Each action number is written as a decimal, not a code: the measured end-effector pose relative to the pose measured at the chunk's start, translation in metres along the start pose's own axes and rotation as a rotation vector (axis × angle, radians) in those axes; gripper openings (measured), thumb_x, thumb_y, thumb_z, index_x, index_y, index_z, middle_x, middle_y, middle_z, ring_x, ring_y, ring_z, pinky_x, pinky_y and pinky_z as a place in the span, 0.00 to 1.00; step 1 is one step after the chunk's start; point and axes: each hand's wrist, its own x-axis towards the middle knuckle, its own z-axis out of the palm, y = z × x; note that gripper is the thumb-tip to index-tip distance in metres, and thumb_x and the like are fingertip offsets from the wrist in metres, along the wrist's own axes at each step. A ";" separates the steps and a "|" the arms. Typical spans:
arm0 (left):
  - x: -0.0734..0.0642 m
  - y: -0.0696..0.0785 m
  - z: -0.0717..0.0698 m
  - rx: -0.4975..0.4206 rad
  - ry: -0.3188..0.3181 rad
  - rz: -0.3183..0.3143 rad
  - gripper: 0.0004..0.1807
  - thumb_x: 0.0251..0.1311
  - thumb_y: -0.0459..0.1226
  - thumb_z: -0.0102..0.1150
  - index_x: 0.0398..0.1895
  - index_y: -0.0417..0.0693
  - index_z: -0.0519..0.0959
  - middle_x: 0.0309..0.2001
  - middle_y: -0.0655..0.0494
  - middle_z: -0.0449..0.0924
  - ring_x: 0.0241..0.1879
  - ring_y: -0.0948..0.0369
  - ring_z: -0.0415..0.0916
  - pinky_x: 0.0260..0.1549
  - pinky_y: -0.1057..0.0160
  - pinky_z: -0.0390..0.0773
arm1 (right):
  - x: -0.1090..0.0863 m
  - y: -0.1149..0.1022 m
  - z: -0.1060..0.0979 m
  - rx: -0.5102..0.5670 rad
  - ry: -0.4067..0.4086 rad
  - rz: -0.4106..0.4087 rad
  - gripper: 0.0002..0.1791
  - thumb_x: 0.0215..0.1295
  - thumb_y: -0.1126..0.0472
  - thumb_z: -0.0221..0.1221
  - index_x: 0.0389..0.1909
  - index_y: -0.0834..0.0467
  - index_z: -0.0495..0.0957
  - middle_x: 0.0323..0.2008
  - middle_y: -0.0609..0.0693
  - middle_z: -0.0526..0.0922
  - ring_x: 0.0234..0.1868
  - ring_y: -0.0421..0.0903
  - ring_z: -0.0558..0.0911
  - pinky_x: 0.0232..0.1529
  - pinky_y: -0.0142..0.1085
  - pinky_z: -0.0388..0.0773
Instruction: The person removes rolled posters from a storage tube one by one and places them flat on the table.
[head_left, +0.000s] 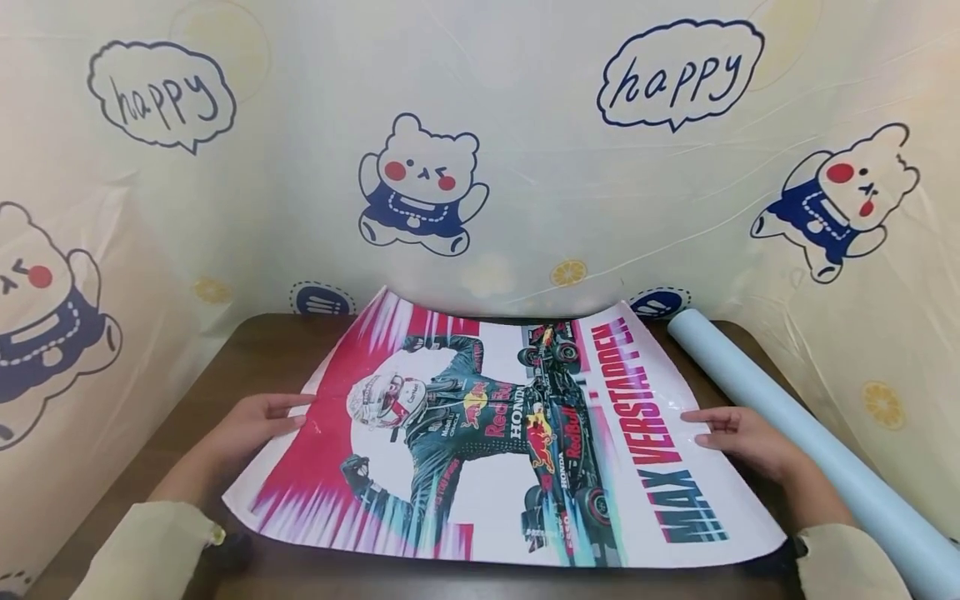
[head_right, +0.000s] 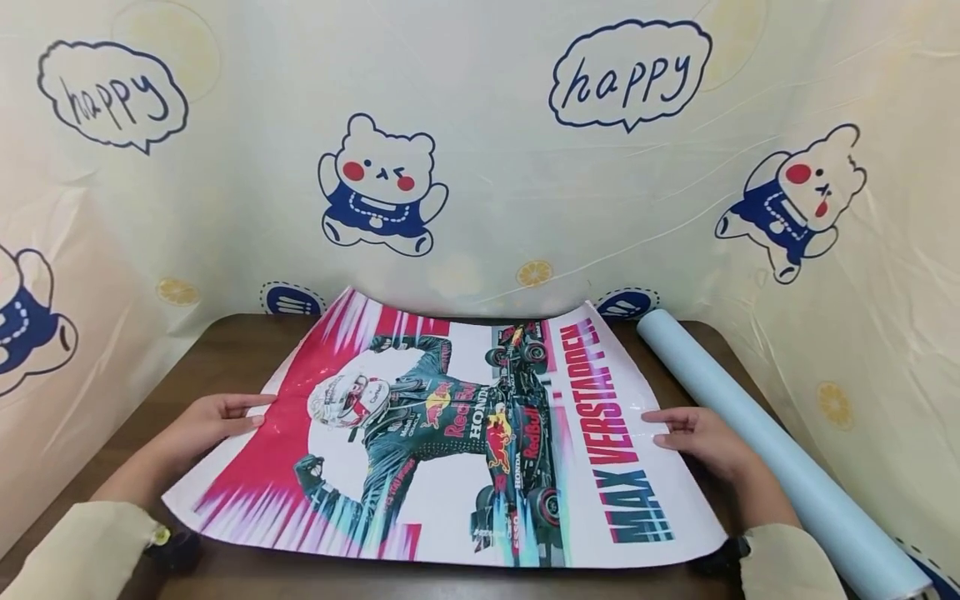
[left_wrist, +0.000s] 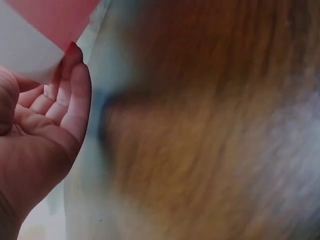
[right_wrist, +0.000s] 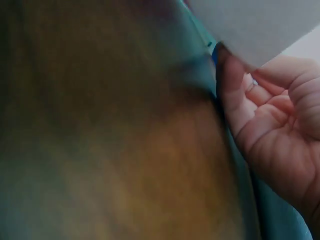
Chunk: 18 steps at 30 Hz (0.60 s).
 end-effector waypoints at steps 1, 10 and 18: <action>-0.002 -0.001 0.000 -0.043 -0.008 -0.010 0.39 0.63 0.46 0.63 0.72 0.40 0.60 0.47 0.45 0.83 0.42 0.42 0.83 0.41 0.45 0.81 | -0.002 0.002 -0.001 0.040 -0.016 -0.014 0.19 0.70 0.64 0.56 0.61 0.56 0.77 0.45 0.52 0.85 0.41 0.52 0.85 0.43 0.41 0.82; -0.008 -0.014 0.005 -0.214 -0.084 0.105 0.18 0.70 0.38 0.54 0.62 0.58 0.77 0.44 0.52 0.85 0.42 0.46 0.84 0.41 0.49 0.81 | -0.015 0.014 -0.005 0.272 -0.045 -0.095 0.23 0.74 0.70 0.47 0.54 0.41 0.83 0.46 0.46 0.86 0.42 0.51 0.86 0.42 0.44 0.82; -0.008 -0.013 0.004 -0.162 0.015 0.185 0.16 0.70 0.38 0.54 0.58 0.54 0.79 0.41 0.54 0.86 0.38 0.48 0.85 0.37 0.51 0.83 | -0.017 0.006 0.000 0.261 0.121 -0.133 0.20 0.73 0.69 0.49 0.50 0.46 0.85 0.43 0.46 0.87 0.39 0.49 0.87 0.39 0.43 0.83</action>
